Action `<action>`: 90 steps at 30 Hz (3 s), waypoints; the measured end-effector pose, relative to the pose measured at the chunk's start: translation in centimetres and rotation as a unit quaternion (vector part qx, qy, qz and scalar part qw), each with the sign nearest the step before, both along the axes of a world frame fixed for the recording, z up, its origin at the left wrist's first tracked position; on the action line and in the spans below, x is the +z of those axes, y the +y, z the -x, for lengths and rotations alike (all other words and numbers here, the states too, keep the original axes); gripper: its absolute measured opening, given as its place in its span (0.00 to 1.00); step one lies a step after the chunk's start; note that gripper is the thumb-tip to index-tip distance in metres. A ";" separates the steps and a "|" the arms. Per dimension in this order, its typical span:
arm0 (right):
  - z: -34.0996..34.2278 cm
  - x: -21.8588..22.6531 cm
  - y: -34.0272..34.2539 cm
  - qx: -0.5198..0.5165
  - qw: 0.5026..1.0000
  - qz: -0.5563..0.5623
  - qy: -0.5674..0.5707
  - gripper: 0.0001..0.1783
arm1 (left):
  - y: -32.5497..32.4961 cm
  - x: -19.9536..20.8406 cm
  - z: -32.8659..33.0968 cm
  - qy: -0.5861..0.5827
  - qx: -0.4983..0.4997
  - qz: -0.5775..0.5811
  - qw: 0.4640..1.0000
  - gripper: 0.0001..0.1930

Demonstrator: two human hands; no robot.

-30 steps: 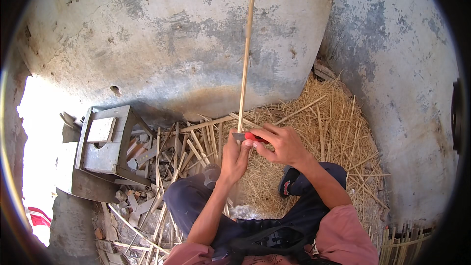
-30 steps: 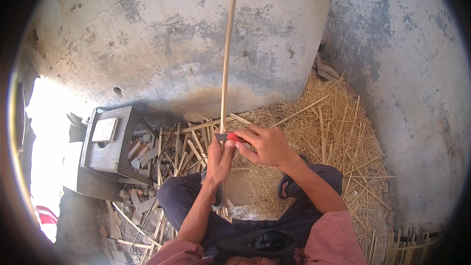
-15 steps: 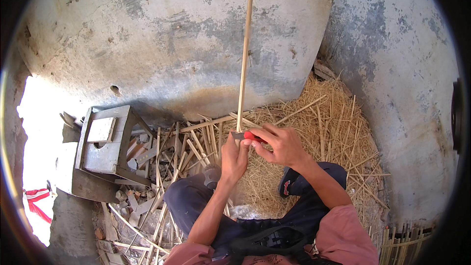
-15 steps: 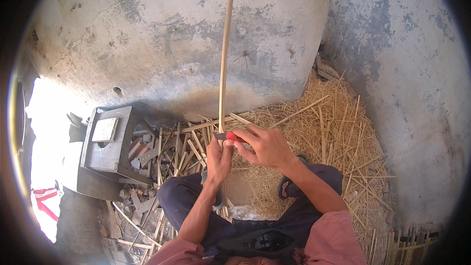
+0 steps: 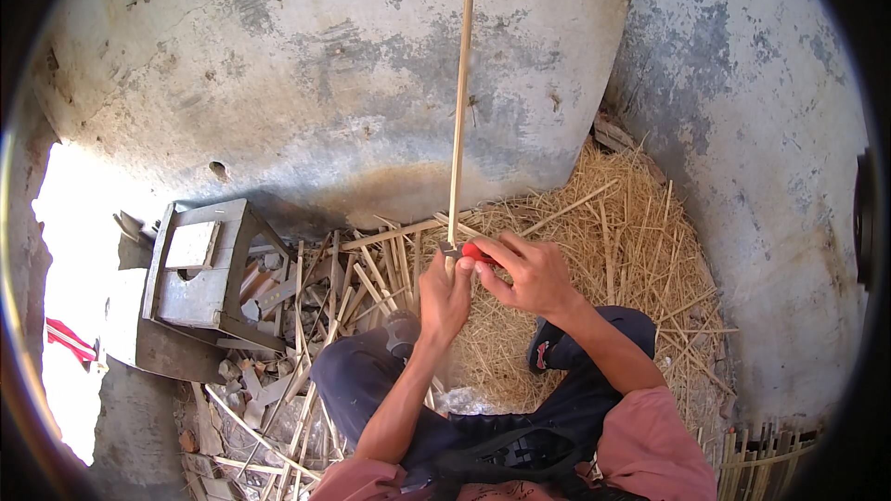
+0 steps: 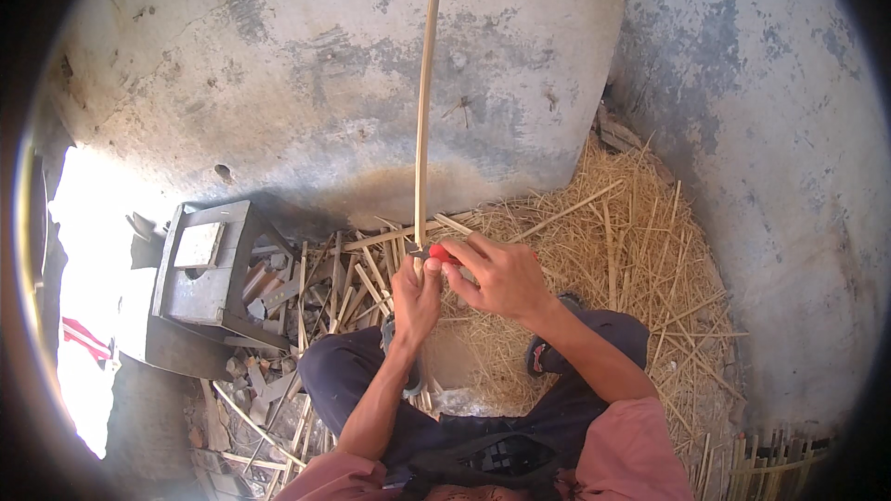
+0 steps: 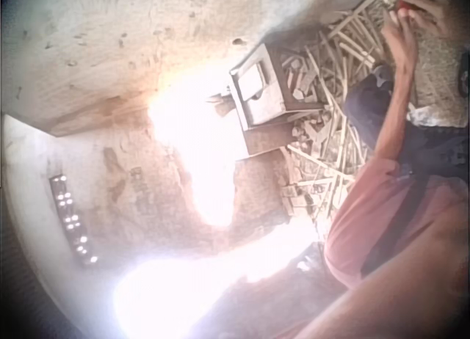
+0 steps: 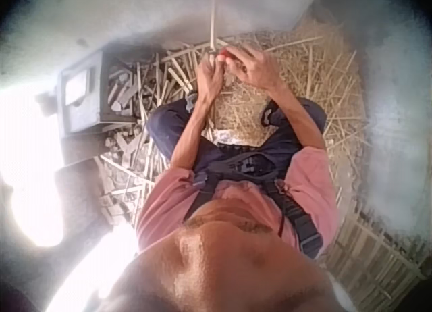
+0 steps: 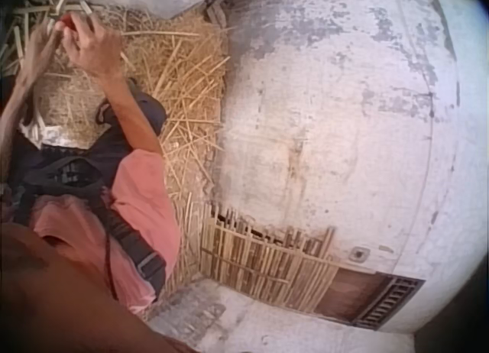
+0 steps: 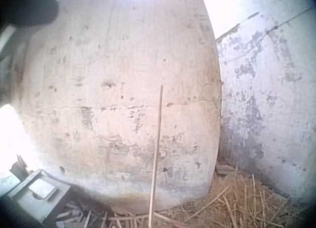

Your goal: The person scrapes the side of a thin wooden pole using a small red-handled blade while sitting on a straw-covered floor.

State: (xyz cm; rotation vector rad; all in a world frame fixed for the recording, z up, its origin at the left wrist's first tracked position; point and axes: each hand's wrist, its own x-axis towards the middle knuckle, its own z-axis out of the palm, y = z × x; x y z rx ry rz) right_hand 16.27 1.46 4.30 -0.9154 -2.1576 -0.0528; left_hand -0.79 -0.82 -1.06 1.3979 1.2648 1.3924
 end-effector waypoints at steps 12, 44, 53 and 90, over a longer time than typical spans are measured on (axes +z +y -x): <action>-0.4 0.3 0.7 -0.027 0.999 0.001 0.028 0.17 | -0.3 1.5 -0.4 -0.012 -0.043 0.010 0.999 0.24; -16.3 14.3 22.7 -0.235 0.929 -0.086 0.272 0.25 | -1.7 -0.3 -2.4 0.054 -0.156 -0.039 0.986 0.18; -12.4 5.6 15.6 -0.034 0.804 0.429 0.410 0.25 | -0.3 -1.7 -1.2 -0.103 -0.195 0.005 0.975 0.25; -6.1 1.3 6.4 -0.031 0.833 0.280 0.476 0.20 | 0.9 -3.0 -1.7 -0.102 -0.250 0.093 0.959 0.11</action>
